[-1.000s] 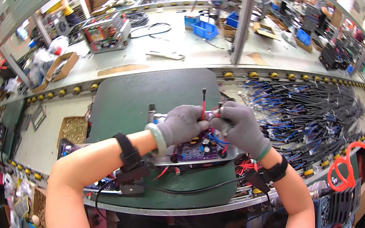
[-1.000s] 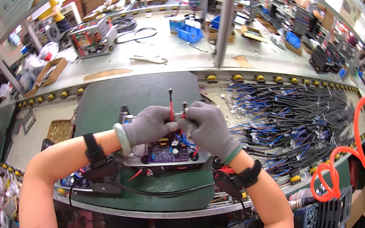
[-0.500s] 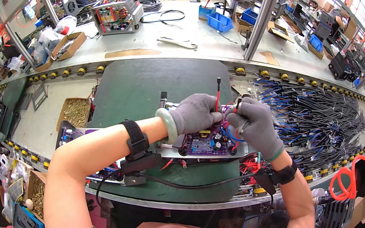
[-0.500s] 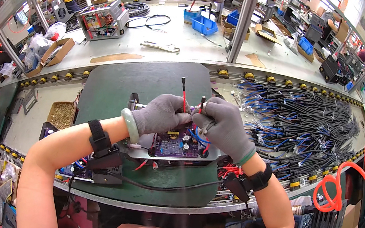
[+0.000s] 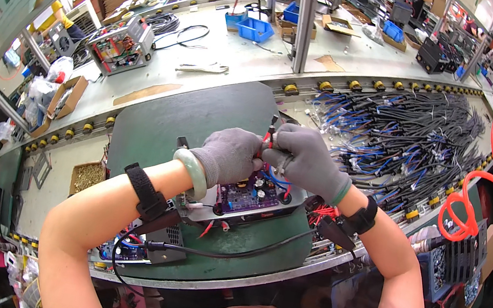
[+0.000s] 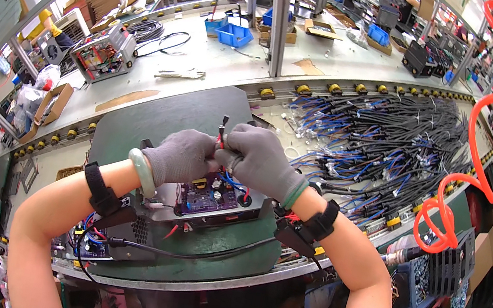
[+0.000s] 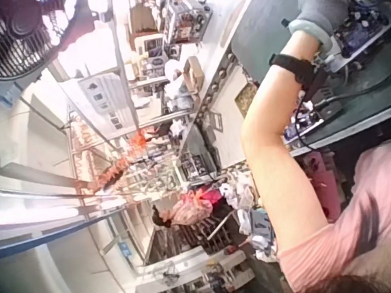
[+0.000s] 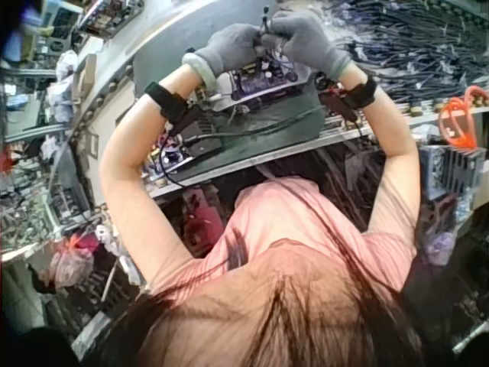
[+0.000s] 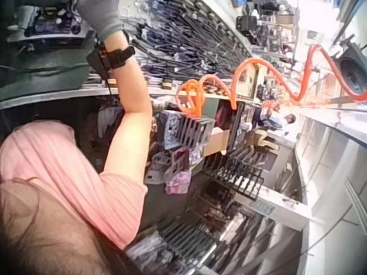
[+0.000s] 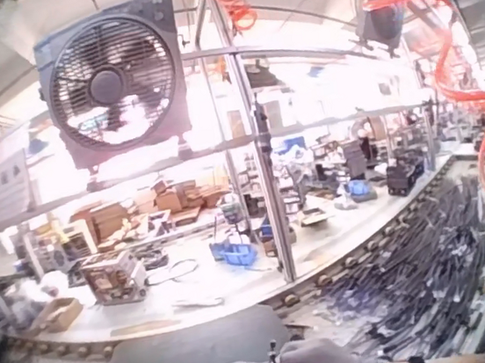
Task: Assemble and screw internal components into electronic device housings on a production line.
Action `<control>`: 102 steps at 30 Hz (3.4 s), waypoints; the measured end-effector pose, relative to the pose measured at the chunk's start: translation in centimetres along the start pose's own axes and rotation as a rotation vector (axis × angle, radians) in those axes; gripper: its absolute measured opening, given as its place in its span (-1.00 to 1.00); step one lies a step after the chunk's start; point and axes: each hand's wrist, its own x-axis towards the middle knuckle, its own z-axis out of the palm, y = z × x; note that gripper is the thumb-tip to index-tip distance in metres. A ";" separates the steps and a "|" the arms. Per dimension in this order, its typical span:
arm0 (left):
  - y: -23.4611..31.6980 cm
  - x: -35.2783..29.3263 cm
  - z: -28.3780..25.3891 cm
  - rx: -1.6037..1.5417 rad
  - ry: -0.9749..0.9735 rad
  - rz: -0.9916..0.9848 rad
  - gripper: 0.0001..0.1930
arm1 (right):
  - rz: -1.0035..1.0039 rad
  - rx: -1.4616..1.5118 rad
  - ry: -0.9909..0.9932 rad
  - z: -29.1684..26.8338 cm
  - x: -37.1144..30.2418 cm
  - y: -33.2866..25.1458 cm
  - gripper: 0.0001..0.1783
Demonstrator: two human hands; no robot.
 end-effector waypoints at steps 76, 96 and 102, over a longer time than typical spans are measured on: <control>-0.7 2.2 0.4 -0.534 0.211 0.132 -0.83 | 0.058 -0.262 0.065 -2.7 -0.1 -0.5 -0.75; 2.5 -1.6 3.8 0.010 0.374 0.336 -0.85 | 0.224 -0.180 0.070 -2.1 -9.0 -2.9 -0.48; 2.1 -1.5 4.4 0.145 0.445 0.430 -0.84 | 0.270 -0.147 0.101 -2.0 -8.9 -3.4 -0.71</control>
